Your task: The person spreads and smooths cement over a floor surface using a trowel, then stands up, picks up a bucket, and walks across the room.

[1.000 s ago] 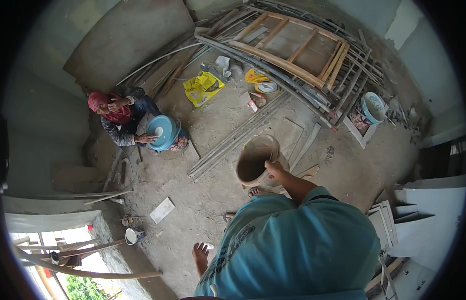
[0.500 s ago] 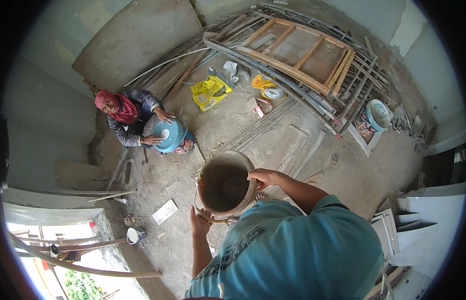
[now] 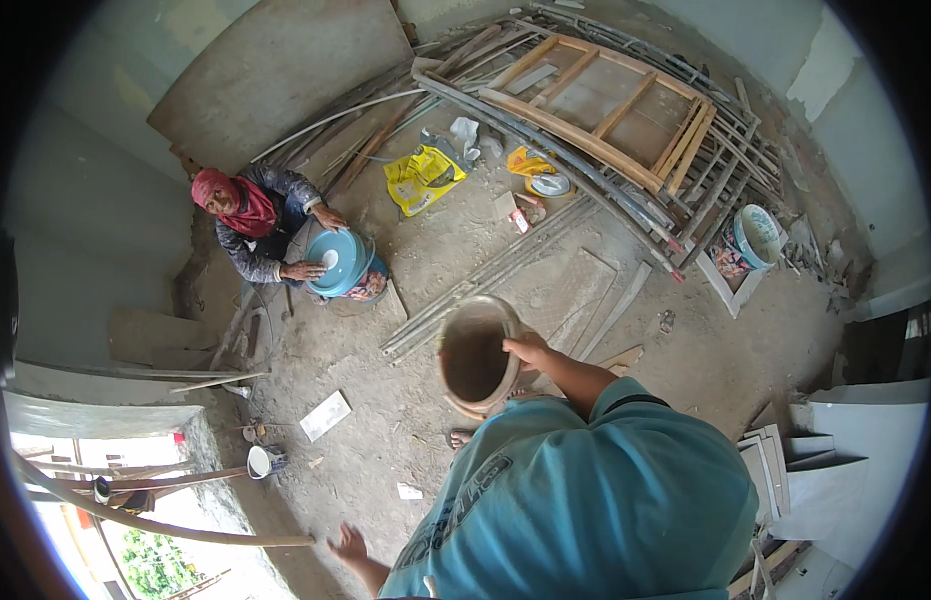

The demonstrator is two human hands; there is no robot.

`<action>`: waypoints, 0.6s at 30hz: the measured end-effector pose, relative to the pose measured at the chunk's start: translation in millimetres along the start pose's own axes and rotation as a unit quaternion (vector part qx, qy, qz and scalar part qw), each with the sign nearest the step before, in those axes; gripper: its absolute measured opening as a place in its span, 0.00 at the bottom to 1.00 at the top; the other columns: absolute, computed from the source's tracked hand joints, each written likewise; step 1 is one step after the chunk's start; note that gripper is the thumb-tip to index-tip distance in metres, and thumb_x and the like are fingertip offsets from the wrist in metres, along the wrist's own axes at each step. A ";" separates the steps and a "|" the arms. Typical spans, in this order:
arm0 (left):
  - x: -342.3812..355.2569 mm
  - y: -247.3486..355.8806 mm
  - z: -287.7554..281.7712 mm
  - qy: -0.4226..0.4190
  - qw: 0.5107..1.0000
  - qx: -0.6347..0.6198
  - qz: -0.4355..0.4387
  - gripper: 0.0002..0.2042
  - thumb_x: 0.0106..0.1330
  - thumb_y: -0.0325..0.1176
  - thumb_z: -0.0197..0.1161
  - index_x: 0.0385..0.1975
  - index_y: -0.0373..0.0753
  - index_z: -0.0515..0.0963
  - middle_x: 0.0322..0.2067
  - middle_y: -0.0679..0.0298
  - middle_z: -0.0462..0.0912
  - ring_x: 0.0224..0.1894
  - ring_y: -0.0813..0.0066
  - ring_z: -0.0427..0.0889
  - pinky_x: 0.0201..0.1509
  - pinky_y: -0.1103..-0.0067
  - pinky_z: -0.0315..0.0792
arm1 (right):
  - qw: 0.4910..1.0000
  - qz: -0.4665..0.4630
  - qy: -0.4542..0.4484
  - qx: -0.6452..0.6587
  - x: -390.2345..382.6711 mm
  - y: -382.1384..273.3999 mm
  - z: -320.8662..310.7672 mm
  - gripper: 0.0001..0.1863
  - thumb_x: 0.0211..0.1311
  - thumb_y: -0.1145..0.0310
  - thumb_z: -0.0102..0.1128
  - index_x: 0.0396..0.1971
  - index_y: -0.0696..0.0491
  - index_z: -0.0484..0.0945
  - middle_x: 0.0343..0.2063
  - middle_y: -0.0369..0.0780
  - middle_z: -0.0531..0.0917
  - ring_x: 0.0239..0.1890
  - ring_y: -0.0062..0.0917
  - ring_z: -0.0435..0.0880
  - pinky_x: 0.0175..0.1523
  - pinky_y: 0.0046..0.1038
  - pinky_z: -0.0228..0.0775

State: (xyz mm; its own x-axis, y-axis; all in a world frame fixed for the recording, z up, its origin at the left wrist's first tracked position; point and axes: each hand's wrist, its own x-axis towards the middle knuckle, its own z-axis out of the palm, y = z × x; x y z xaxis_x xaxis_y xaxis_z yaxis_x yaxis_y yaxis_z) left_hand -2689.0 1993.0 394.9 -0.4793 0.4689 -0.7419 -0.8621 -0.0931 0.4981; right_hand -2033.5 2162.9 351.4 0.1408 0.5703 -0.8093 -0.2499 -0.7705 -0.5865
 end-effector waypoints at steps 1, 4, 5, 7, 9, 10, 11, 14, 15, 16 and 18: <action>-4.1 4.7 -0.5 0.001 1.000 -0.008 0.006 0.32 0.71 0.54 0.42 0.70 0.41 0.53 0.71 0.60 0.53 0.72 0.64 0.54 0.74 0.63 0.43 | 1.000 -0.010 0.024 -0.007 16.0 14.2 -9.7 0.23 0.51 0.57 0.65 0.43 0.57 0.78 0.40 0.43 0.80 0.41 0.34 0.83 0.42 0.39 0.81; -0.9 11.0 -6.0 -0.009 0.999 0.045 -0.006 0.32 0.71 0.54 0.43 0.69 0.41 0.54 0.70 0.59 0.55 0.71 0.63 0.56 0.73 0.63 0.45 | 0.985 -0.031 0.123 -0.120 28.7 42.1 -70.1 0.26 0.46 0.57 0.63 0.39 0.65 0.78 0.32 0.49 0.81 0.32 0.37 0.85 0.33 0.36 0.79; -2.2 8.3 -11.8 -0.010 0.998 0.059 -0.007 0.32 0.71 0.54 0.43 0.69 0.41 0.54 0.70 0.59 0.56 0.70 0.63 0.57 0.73 0.63 0.46 | 0.977 -0.042 0.191 -0.090 20.1 47.4 -76.3 0.25 0.45 0.54 0.63 0.33 0.65 0.79 0.26 0.48 0.81 0.28 0.37 0.84 0.30 0.35 0.77; -5.4 -13.6 -16.0 -0.016 0.995 0.093 -0.028 0.32 0.70 0.53 0.44 0.69 0.40 0.55 0.69 0.58 0.57 0.69 0.62 0.58 0.72 0.63 0.48 | 0.969 -0.011 0.247 -0.019 20.1 70.2 -120.4 0.24 0.46 0.54 0.63 0.36 0.61 0.78 0.32 0.46 0.79 0.31 0.36 0.81 0.32 0.36 0.77; -17.8 -38.3 -29.3 -0.017 0.992 0.119 -0.041 0.32 0.70 0.53 0.45 0.68 0.40 0.55 0.68 0.57 0.59 0.68 0.61 0.59 0.71 0.62 0.49 | 0.955 0.017 0.295 -0.017 4.6 79.1 -170.7 0.25 0.46 0.55 0.63 0.41 0.57 0.76 0.37 0.44 0.77 0.38 0.36 0.78 0.35 0.38 0.76; -19.9 -34.3 -30.1 -0.020 0.990 0.135 -0.040 0.32 0.70 0.53 0.46 0.68 0.40 0.55 0.67 0.56 0.59 0.68 0.61 0.60 0.71 0.62 0.50 | 0.925 -0.005 0.379 0.041 0.4 87.3 -185.5 0.24 0.46 0.56 0.62 0.38 0.61 0.80 0.36 0.48 0.82 0.32 0.37 0.83 0.28 0.37 0.78; -18.2 -35.6 -26.0 -0.027 0.988 0.149 -0.037 0.32 0.70 0.53 0.46 0.68 0.40 0.56 0.67 0.56 0.60 0.67 0.61 0.61 0.70 0.62 0.51 | 0.916 0.006 0.396 0.056 -5.2 88.5 -199.8 0.26 0.47 0.56 0.62 0.42 0.61 0.79 0.39 0.48 0.81 0.35 0.37 0.83 0.31 0.38 0.78; -20.9 -33.7 -30.2 -0.037 0.977 0.208 -0.037 0.32 0.69 0.53 0.47 0.67 0.39 0.56 0.66 0.55 0.62 0.66 0.60 0.63 0.69 0.62 0.53 | 0.868 0.054 0.443 0.216 -24.3 79.9 -234.6 0.25 0.49 0.57 0.61 0.47 0.55 0.76 0.41 0.43 0.78 0.35 0.32 0.79 0.32 0.32 0.72; -23.2 -36.7 -33.9 -0.040 0.971 0.233 -0.045 0.32 0.69 0.53 0.48 0.67 0.39 0.56 0.65 0.54 0.62 0.65 0.59 0.63 0.69 0.61 0.54 | 0.865 0.058 0.447 0.219 -25.5 81.0 -240.0 0.25 0.49 0.57 0.61 0.47 0.55 0.76 0.41 0.43 0.78 0.35 0.32 0.79 0.32 0.32 0.72; -27.1 -40.7 -40.0 -0.040 0.964 0.259 -0.054 0.32 0.69 0.53 0.48 0.67 0.39 0.57 0.65 0.54 0.63 0.65 0.59 0.64 0.68 0.61 0.55 | 0.863 0.077 0.444 0.228 -29.2 79.6 -247.5 0.25 0.49 0.57 0.61 0.47 0.54 0.76 0.41 0.42 0.78 0.34 0.31 0.78 0.32 0.32 0.72; -32.1 -52.9 -51.9 -0.044 0.947 0.309 -0.075 0.32 0.69 0.52 0.49 0.67 0.39 0.57 0.64 0.53 0.64 0.64 0.58 0.65 0.67 0.61 0.57 | 0.860 0.096 0.442 0.237 -33.8 77.5 -247.6 0.25 0.50 0.56 0.61 0.47 0.53 0.76 0.40 0.41 0.77 0.33 0.29 0.76 0.32 0.31 0.72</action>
State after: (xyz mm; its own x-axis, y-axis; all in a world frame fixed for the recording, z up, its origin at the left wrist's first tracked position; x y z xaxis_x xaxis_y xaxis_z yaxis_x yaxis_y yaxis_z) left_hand -2636.5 1937.3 369.0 -0.3205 0.5104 -0.7980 -0.6445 0.4998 0.5786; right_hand -1820.4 2013.4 324.9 0.6738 -0.1544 -0.7226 -0.6830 -0.5034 -0.5292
